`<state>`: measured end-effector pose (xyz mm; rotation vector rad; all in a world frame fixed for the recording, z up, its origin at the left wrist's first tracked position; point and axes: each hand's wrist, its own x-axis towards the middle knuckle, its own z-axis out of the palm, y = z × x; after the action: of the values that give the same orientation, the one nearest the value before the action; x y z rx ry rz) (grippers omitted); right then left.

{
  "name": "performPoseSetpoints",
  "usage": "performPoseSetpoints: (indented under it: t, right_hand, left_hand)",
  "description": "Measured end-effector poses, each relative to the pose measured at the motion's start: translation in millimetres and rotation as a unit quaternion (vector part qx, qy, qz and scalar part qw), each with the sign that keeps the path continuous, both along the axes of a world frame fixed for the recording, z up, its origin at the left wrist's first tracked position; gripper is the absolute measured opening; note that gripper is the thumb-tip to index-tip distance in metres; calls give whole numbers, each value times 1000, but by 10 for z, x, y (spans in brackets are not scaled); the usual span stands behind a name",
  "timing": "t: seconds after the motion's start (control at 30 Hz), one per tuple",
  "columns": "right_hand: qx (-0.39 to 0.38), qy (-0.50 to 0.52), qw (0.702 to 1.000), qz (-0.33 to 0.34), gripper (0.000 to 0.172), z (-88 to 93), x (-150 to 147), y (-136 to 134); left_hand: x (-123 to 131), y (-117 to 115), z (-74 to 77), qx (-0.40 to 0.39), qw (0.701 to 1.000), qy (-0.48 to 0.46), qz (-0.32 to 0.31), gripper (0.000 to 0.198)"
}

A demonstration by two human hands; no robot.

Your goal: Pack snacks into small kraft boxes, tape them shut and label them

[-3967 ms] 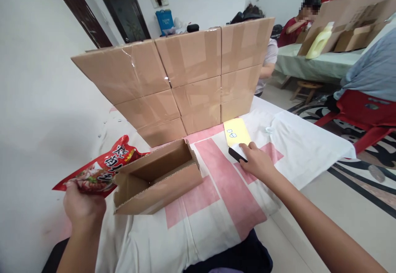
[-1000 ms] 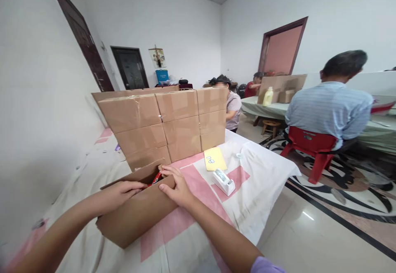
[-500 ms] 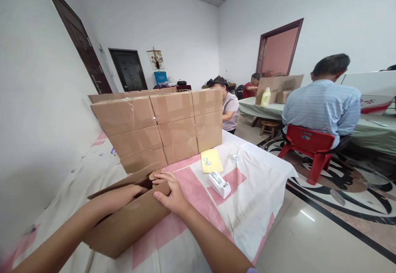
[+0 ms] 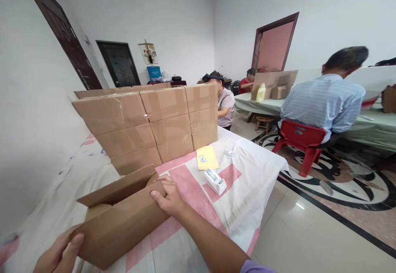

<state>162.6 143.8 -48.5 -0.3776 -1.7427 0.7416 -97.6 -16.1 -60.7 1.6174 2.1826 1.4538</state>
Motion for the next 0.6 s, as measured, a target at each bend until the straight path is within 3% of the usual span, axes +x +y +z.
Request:
performPoseSetpoints:
  t: [0.07,0.1,0.17,0.27,0.37,0.47,0.6]
  right_hand:
    - [-4,-14,1000,-9,26,14,37,-7]
    - [-15,-20,999,-19,21,30,55,-3]
    - [-58,-38,997,-36,34,72,79,19]
    - [-97,-88,991,-6,62,138,91,40]
    - [-78,-112,991,3,61,176,167,-17]
    - [-66,-109,990,-68,49,191,476,-81]
    - [-154,-107,953,-236,25,209,1309,62]
  left_hand:
    - [175,113,179,38,998,-36,26,46]
    - [226,171,266,76,996,-40,11,56]
    - [257,278,410,105,994,10,0,76]
    - [209,355,546,4,995,91,-26,72]
    - [236,272,617,-100,978,182,-21,48]
    - [435,104,652,-162,951,263,-30,47]
    - [782,-19,629,-187,917,353,10,64]
